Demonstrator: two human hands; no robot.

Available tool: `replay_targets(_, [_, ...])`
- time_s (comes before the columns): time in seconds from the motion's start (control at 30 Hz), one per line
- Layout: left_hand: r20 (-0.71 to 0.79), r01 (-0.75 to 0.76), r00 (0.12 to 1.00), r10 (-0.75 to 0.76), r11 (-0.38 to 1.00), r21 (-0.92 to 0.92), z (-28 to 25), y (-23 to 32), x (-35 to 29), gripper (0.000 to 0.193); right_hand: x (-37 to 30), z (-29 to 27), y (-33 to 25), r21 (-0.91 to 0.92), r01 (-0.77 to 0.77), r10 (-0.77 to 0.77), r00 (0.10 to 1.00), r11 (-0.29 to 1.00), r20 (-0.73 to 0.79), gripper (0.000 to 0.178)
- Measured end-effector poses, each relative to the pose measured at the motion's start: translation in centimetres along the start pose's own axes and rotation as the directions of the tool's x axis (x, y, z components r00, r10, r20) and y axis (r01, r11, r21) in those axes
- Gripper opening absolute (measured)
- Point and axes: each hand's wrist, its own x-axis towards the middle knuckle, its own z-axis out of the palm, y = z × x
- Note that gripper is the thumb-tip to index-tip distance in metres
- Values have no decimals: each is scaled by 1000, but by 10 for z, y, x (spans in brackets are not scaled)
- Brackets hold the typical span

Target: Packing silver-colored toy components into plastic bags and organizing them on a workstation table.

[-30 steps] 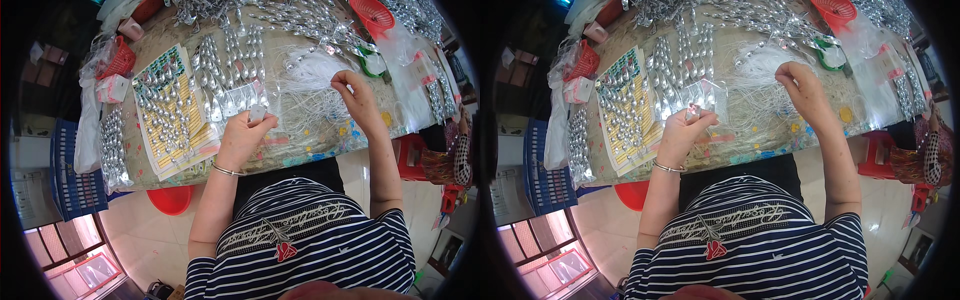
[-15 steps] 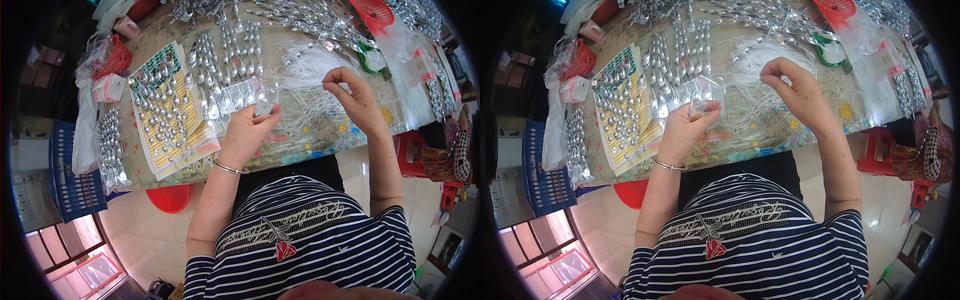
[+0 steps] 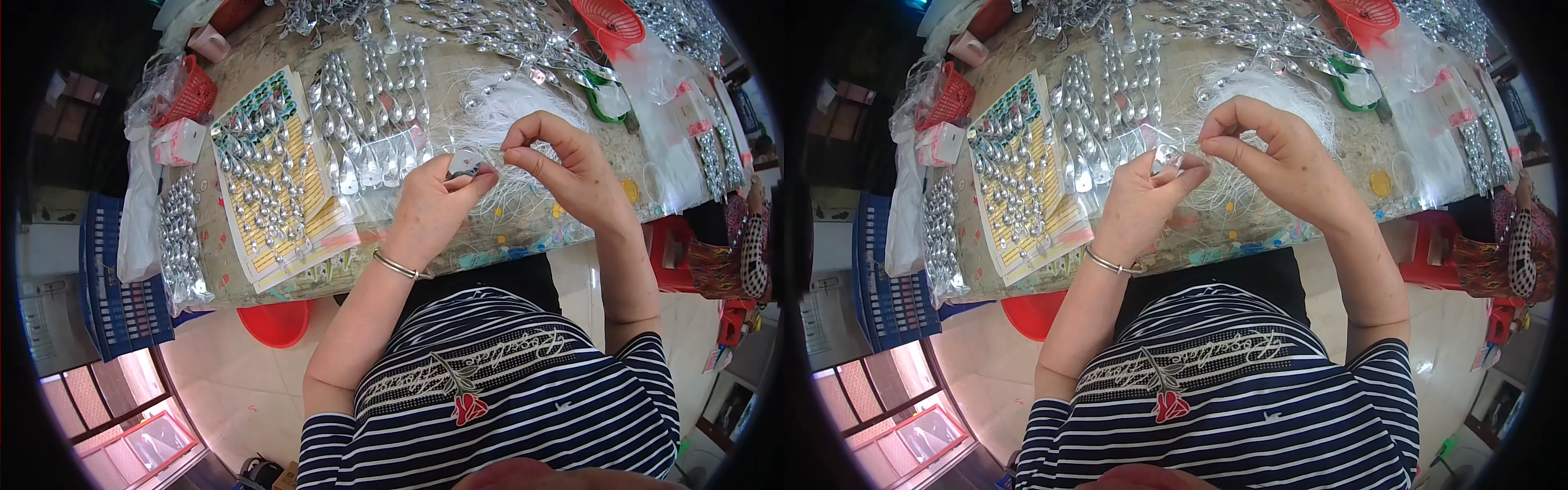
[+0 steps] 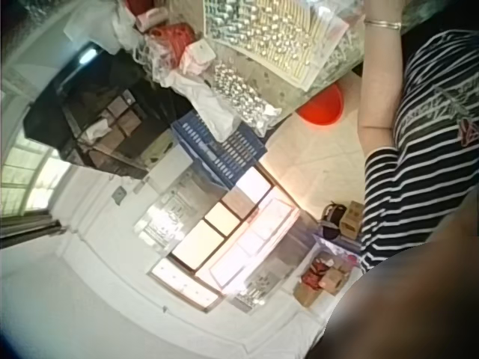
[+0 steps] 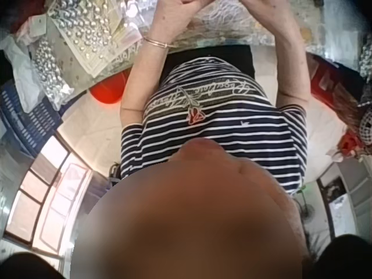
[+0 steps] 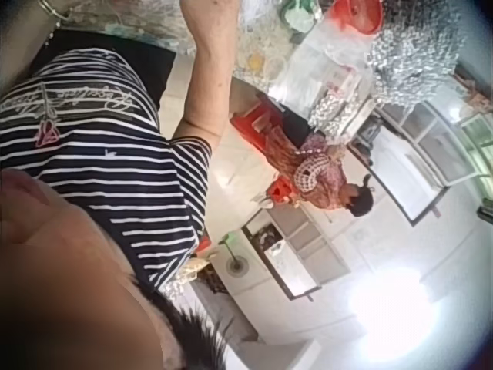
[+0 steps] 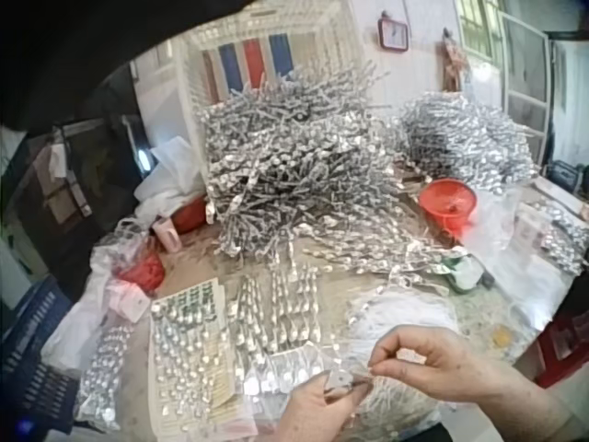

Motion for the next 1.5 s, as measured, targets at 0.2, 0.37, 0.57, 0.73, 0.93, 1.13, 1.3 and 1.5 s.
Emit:
replay_targets(0.2, [-7, 60, 998, -61, 993, -98, -3, 2, -4, 20, 0, -6, 11, 1, -18, 18, 999, 1000, -40, 8])
replay_targets(0.37, [10, 41, 999, -40, 988, -150, -14, -6, -3, 22, 4, -10, 25, -110, -10, 1, 996, 994, -87, 10])
replay_targets(0.57, [58, 20, 998, -15, 996, -87, -28, 4, -2, 14, 10, -30, 73, -697, 131, -297, 947, 705, -121, 17])
replay_targets(0.73, [97, 36, 995, -21, 987, -156, -20, -3, -7, 12, -1, 28, 31, -393, 244, -310, 944, 886, -112, 22])
replay_targets(0.93, [139, -30, 990, 30, 1000, -3, -33, -2, -18, 15, -4, 29, 5, -177, 15, 21, 980, 984, 196, 15])
replay_targets(1.13, [149, 19, 988, -25, 999, 45, -37, -1, -26, 11, -12, 31, 9, -57, -52, 64, 972, 997, 225, 12])
replay_targets(1.3, [221, -34, 975, 11, 994, 102, -51, -18, -34, 9, -17, 20, 16, -215, 55, -21, 987, 975, 158, 11])
replay_targets(1.5, [260, -49, 966, 9, 988, 146, -56, -32, -42, 23, -18, 9, 14, -97, -59, 62, 998, 994, 32, 10])
